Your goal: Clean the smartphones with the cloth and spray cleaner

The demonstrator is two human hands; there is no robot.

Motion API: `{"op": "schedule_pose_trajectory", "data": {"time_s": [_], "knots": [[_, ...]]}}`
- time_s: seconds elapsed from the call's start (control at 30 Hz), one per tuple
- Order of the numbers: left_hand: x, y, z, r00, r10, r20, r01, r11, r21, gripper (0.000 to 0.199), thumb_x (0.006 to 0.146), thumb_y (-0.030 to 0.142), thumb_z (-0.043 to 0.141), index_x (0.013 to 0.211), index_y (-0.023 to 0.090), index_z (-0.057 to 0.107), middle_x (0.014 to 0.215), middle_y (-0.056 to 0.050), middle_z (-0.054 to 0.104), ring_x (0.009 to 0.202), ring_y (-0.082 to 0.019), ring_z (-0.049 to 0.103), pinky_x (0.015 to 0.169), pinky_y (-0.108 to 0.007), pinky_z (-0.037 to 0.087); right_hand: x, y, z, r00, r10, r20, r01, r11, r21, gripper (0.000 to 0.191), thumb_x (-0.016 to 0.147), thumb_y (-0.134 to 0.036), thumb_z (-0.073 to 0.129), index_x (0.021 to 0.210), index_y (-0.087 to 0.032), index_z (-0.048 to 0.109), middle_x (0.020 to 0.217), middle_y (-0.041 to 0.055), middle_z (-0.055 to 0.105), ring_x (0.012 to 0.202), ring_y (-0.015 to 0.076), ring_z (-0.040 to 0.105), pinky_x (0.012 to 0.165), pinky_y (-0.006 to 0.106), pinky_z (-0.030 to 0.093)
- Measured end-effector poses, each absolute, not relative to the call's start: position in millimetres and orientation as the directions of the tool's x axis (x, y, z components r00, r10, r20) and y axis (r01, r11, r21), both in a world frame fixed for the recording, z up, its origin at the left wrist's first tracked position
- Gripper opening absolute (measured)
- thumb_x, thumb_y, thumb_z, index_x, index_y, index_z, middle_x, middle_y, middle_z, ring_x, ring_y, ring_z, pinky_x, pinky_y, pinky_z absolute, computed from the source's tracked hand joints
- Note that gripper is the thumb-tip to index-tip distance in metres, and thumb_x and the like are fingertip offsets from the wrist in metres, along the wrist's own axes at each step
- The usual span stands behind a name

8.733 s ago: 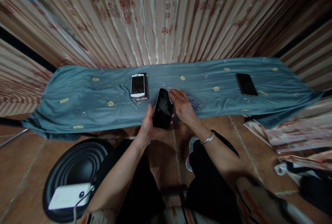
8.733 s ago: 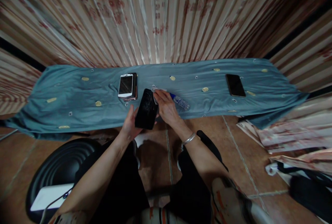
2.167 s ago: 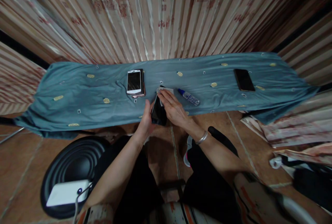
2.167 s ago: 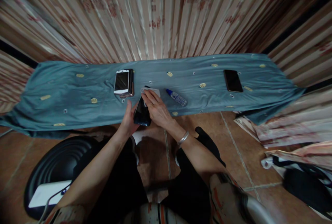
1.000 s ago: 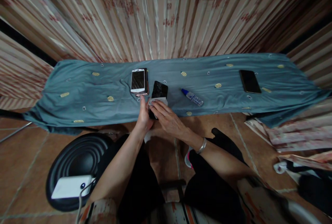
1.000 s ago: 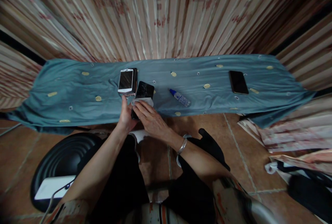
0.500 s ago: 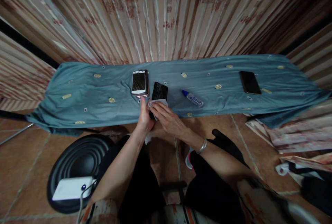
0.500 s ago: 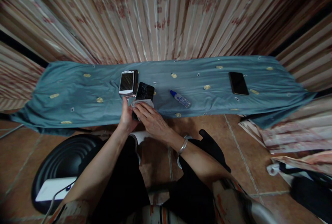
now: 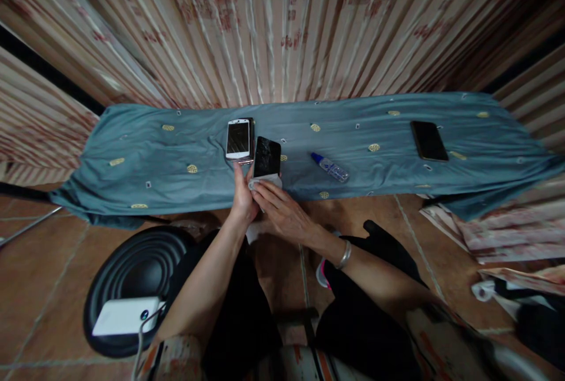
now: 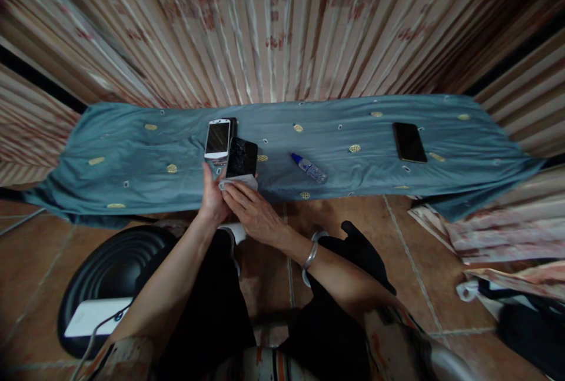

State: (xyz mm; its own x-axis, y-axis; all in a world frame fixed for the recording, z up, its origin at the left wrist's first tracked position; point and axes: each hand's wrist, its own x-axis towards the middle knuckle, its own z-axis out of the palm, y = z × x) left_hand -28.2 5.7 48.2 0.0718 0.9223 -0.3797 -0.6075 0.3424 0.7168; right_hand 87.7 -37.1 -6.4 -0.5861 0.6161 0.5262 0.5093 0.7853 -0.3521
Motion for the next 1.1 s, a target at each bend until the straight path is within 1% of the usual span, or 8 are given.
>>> {"op": "schedule_pose_trajectory", "data": {"time_s": [0.13,0.3,0.47,0.63,0.7,0.77,0.9,1.1], "knots": [[-30.7,6.3,48.9,0.041,0.922,-0.386,-0.615,0.328,0.718,0.074,0.092,0.072,0.022,0.118,0.021,0.069,0.105,-0.012,0.076,0.111,-0.028,0.07,0.091,-0.039,0.058,86.3,-40.9,-3.7,-0.6,0.61,0.518,0.508,0.791,-0.342,0.057,0.092,-0.002,0.036,0.15,-0.005,0.036,0.152,0.0188,0.045,0.152,0.0265,0.024,0.122,0.051,0.037],[-31.0,4.9,53.4,-0.015,0.9,-0.436,-0.625,0.332,0.706,0.079,0.092,0.073,0.017,0.117,0.02,0.07,0.106,-0.012,0.076,0.114,-0.028,0.068,0.091,-0.04,0.058,85.2,-43.5,-2.6,-0.593,0.597,0.541,0.508,0.798,-0.325,0.058,0.092,-0.001,0.036,0.15,-0.008,0.035,0.153,0.0174,0.045,0.151,0.0261,0.026,0.12,0.05,0.04],[-30.0,4.4,54.8,-0.015,0.904,-0.428,-0.629,0.324,0.707,0.078,0.092,0.074,0.018,0.115,0.02,0.071,0.106,-0.012,0.076,0.114,-0.028,0.068,0.091,-0.04,0.058,86.4,-40.2,-5.2,-0.6,0.58,0.551,0.503,0.809,-0.303,0.056,0.093,-0.003,0.037,0.149,-0.006,0.037,0.151,0.0177,0.047,0.15,0.0264,0.028,0.12,0.049,0.04],[-27.7,3.8,52.8,0.004,0.905,-0.426,-0.621,0.336,0.708,0.08,0.092,0.074,0.016,0.114,0.02,0.071,0.104,-0.013,0.076,0.116,-0.028,0.067,0.092,-0.039,0.057,89.6,-35.4,-6.5,-0.6,0.586,0.545,0.491,0.807,-0.327,0.058,0.093,-0.003,0.037,0.151,-0.007,0.035,0.151,0.0174,0.047,0.151,0.0253,0.026,0.121,0.049,0.037],[-26.4,2.6,52.3,0.02,0.911,-0.412,-0.613,0.337,0.715,0.08,0.092,0.073,0.015,0.113,0.02,0.071,0.105,-0.012,0.076,0.118,-0.028,0.066,0.094,-0.039,0.056,90.9,-34.5,-6.1,-0.591,0.593,0.547,0.495,0.802,-0.334,0.058,0.093,-0.003,0.035,0.151,-0.006,0.036,0.151,0.018,0.046,0.151,0.0256,0.026,0.121,0.049,0.037],[-25.0,1.3,51.9,0.029,0.918,-0.396,-0.608,0.33,0.722,0.078,0.093,0.071,0.016,0.112,0.021,0.072,0.107,-0.012,0.076,0.12,-0.027,0.065,0.097,-0.039,0.055,92.1,-33.7,-5.4,-0.583,0.613,0.534,0.5,0.788,-0.359,0.059,0.093,-0.003,0.033,0.152,-0.008,0.034,0.152,0.0174,0.045,0.151,0.0254,0.027,0.121,0.051,0.037],[-23.4,-0.8,50.1,0.026,0.923,-0.383,-0.603,0.32,0.731,0.071,0.095,0.067,0.021,0.109,0.021,0.073,0.11,-0.01,0.075,0.122,-0.026,0.063,0.102,-0.039,0.052,94.3,-30.5,-5.2,-0.562,0.655,0.505,0.503,0.755,-0.42,0.061,0.094,-0.004,0.032,0.154,-0.012,0.03,0.153,0.0165,0.044,0.151,0.025,0.026,0.121,0.055,0.036],[-24.7,-1.3,43.9,0.015,0.899,-0.437,-0.633,0.347,0.692,0.063,0.095,0.067,0.029,0.105,0.02,0.071,0.106,-0.007,0.075,0.12,-0.024,0.064,0.105,-0.038,0.05,98.5,-23.5,-6.4,-0.534,0.676,0.507,0.522,0.736,-0.432,0.061,0.094,-0.005,0.032,0.155,-0.012,0.031,0.154,0.0164,0.043,0.151,0.0251,0.027,0.122,0.054,0.035]]}}
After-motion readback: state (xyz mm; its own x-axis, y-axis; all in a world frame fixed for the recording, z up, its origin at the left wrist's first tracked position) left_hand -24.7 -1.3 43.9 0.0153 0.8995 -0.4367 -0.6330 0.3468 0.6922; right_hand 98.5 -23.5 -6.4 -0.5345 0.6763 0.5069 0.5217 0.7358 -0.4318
